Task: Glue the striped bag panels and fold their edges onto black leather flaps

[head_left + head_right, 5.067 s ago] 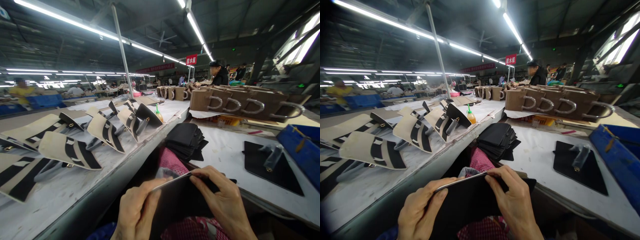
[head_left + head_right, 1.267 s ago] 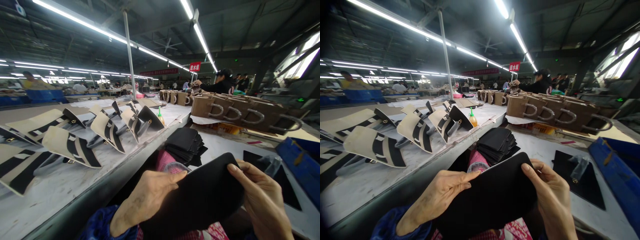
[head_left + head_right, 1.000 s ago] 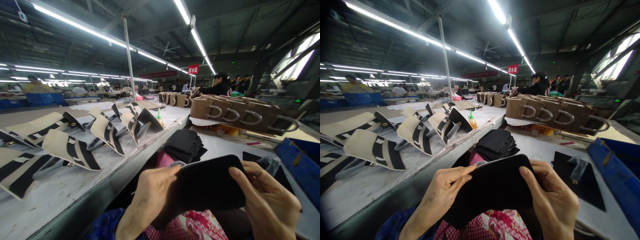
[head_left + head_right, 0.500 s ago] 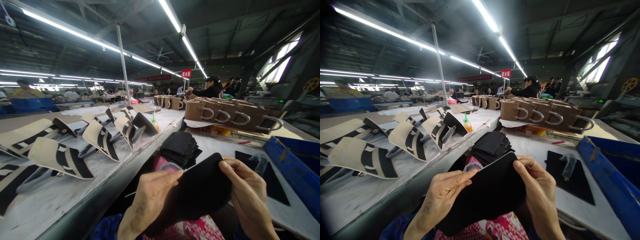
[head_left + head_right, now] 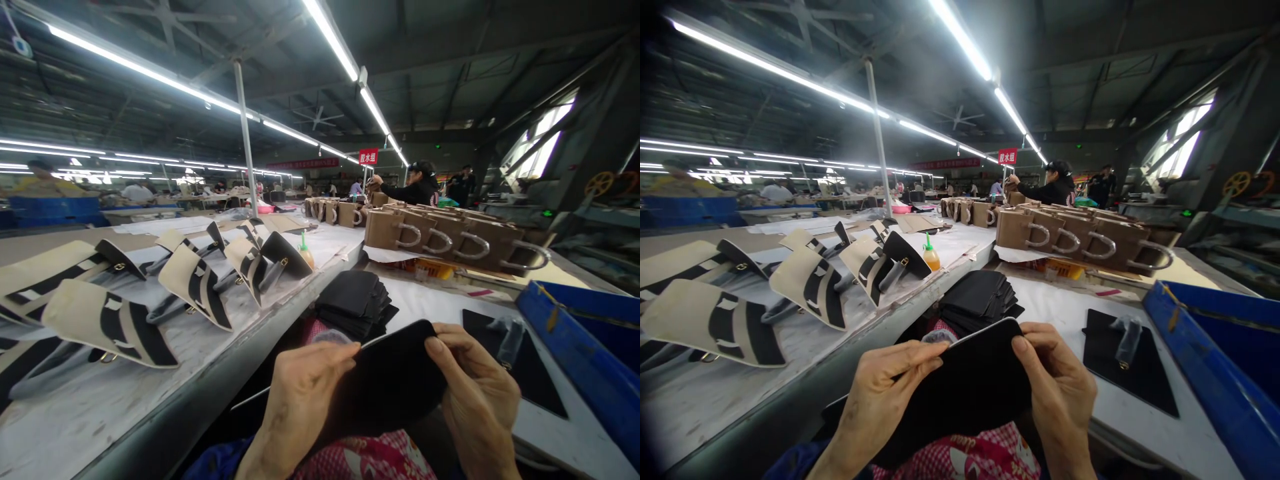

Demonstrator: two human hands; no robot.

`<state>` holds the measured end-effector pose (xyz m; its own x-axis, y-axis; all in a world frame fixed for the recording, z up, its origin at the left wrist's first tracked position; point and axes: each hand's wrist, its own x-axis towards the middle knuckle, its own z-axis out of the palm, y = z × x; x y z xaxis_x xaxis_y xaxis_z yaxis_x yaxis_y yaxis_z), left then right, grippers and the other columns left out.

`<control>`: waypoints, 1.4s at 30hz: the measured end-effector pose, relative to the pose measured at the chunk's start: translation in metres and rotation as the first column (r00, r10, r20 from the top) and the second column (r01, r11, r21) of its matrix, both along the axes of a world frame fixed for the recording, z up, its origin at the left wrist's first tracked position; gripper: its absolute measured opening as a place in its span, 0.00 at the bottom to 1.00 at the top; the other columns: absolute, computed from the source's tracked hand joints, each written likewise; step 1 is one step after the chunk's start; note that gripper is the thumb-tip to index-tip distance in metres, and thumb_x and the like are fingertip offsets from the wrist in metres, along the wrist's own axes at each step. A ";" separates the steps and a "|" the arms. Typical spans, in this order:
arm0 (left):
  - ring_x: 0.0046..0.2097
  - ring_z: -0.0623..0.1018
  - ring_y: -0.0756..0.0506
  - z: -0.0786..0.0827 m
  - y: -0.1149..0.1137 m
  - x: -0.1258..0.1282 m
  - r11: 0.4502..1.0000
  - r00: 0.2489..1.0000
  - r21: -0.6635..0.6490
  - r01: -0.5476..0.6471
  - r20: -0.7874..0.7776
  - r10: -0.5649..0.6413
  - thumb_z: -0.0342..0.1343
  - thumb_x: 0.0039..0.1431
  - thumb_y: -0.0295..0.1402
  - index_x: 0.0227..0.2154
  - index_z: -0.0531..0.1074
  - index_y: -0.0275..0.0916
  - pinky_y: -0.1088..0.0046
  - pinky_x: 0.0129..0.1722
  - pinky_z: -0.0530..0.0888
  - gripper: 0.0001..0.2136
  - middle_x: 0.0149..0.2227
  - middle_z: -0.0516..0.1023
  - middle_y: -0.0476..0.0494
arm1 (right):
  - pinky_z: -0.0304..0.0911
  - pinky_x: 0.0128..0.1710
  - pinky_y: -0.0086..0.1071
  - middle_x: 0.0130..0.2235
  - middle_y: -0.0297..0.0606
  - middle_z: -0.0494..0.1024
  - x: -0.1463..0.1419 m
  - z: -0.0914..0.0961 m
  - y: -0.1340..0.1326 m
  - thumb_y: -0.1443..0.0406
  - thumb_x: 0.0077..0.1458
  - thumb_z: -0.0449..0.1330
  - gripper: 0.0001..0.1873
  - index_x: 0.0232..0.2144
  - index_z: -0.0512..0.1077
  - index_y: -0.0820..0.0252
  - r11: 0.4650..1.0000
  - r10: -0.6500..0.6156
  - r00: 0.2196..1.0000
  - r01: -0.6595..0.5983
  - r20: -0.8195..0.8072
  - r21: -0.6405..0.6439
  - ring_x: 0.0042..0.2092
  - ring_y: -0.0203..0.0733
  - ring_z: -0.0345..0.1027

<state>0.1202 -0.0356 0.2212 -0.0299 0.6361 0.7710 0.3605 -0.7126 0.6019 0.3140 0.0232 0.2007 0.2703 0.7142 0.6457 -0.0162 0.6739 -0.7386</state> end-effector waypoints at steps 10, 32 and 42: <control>0.28 0.82 0.50 0.007 0.000 0.008 0.999 0.999 0.046 -0.022 -0.037 0.024 0.58 0.59 0.20 0.40 0.83 0.32 0.84 0.30 0.77 0.10 0.28 0.83 0.43 | 0.64 0.33 0.22 0.34 0.34 0.75 -0.002 0.001 -0.006 0.63 0.57 0.67 0.08 0.26 0.74 0.56 0.995 0.043 0.997 -0.049 0.066 0.083 0.36 0.34 0.69; 0.28 0.81 0.51 0.001 -0.010 0.017 0.995 0.996 -0.055 -0.084 -0.017 0.084 0.60 0.61 0.26 0.32 0.80 0.43 0.85 0.28 0.75 0.06 0.28 0.82 0.54 | 0.63 0.30 0.28 0.32 0.32 0.74 -0.007 0.008 -0.026 0.68 0.58 0.64 0.08 0.27 0.71 0.54 0.972 -0.105 0.978 0.064 0.178 0.224 0.32 0.35 0.67; 0.27 0.79 0.50 -0.002 -0.010 0.012 0.992 0.990 -0.011 -0.123 -0.073 0.122 0.58 0.62 0.26 0.30 0.78 0.41 0.82 0.25 0.73 0.07 0.26 0.80 0.51 | 0.68 0.28 0.27 0.31 0.34 0.77 -0.015 0.006 -0.015 0.65 0.54 0.68 0.08 0.30 0.71 0.55 0.989 0.125 0.992 -0.125 0.007 0.078 0.31 0.38 0.72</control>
<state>0.1323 -0.0457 0.2195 -0.0531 0.6431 0.7640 0.4870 -0.6512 0.5820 0.2994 0.0083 0.2068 0.1806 0.6894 0.7015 -0.1021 0.7225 -0.6838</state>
